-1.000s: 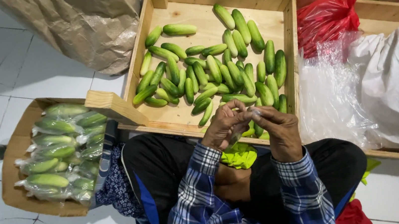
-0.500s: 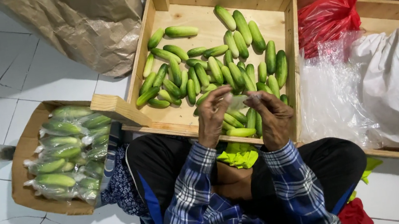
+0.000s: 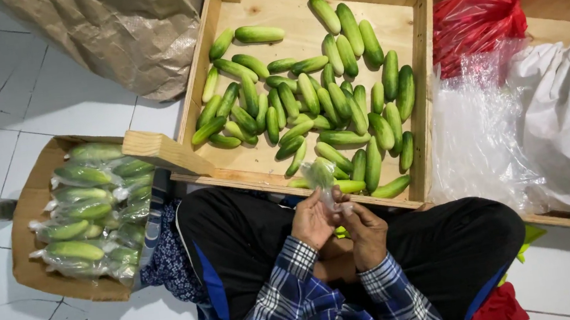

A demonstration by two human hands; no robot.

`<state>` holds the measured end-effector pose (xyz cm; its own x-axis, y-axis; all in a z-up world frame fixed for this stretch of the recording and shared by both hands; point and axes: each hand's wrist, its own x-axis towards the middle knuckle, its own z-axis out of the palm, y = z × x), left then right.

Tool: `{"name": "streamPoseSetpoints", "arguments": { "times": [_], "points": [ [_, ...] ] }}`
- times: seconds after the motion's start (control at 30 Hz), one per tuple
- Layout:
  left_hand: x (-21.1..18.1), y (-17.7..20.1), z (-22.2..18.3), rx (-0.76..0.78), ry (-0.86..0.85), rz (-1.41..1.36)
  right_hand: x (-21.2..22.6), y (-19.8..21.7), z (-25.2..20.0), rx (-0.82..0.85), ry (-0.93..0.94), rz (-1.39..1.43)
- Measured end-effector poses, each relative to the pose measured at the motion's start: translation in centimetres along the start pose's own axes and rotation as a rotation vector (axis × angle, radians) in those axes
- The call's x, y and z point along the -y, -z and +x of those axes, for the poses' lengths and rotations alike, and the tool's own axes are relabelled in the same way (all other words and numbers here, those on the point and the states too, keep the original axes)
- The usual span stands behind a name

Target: The person rubs cucumbers with a yellow cloth and places them into plastic bags, then places the bags into a cardboard box.

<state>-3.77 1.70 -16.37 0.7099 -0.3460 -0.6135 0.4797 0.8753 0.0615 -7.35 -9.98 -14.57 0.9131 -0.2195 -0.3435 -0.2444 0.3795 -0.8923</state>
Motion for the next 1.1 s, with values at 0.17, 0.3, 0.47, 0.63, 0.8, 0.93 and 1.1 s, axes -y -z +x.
{"name": "streamPoseSetpoints", "arguments": {
  "times": [0.17, 0.3, 0.47, 0.63, 0.8, 0.93, 1.1],
  "points": [
    [-1.0, 2.4, 0.1, 0.013, -0.009, 0.05, -0.7, 0.5, 0.3, -0.014, -0.141, 0.145],
    [-1.5, 5.4, 2.0, -0.16, 0.011, 0.108, -3.4, 1.1, 0.7, -0.023, -0.164, 0.105],
    [-1.7, 9.1, 4.4, -0.332, -0.256, 0.415, -3.7, 0.2, 0.2, 0.007, -0.096, -0.005],
    [-4.0, 3.7, -0.2, -0.409, -0.639, 1.46, -1.7, -1.2, 0.8, 0.162, 0.188, -0.346],
    [-4.9, 0.9, -0.8, -0.089, -1.565, 2.153, 2.7, -3.6, 2.3, 0.338, 0.821, -0.77],
    [-6.2, -2.1, -2.3, -0.23, -1.273, 2.378, 4.0, -4.8, 4.3, 0.426, 0.955, -0.73],
    [-5.8, -3.5, -4.1, -0.365, -1.776, 2.179, 7.4, -7.3, 4.6, 0.588, 0.578, -0.556]
  ]
}}
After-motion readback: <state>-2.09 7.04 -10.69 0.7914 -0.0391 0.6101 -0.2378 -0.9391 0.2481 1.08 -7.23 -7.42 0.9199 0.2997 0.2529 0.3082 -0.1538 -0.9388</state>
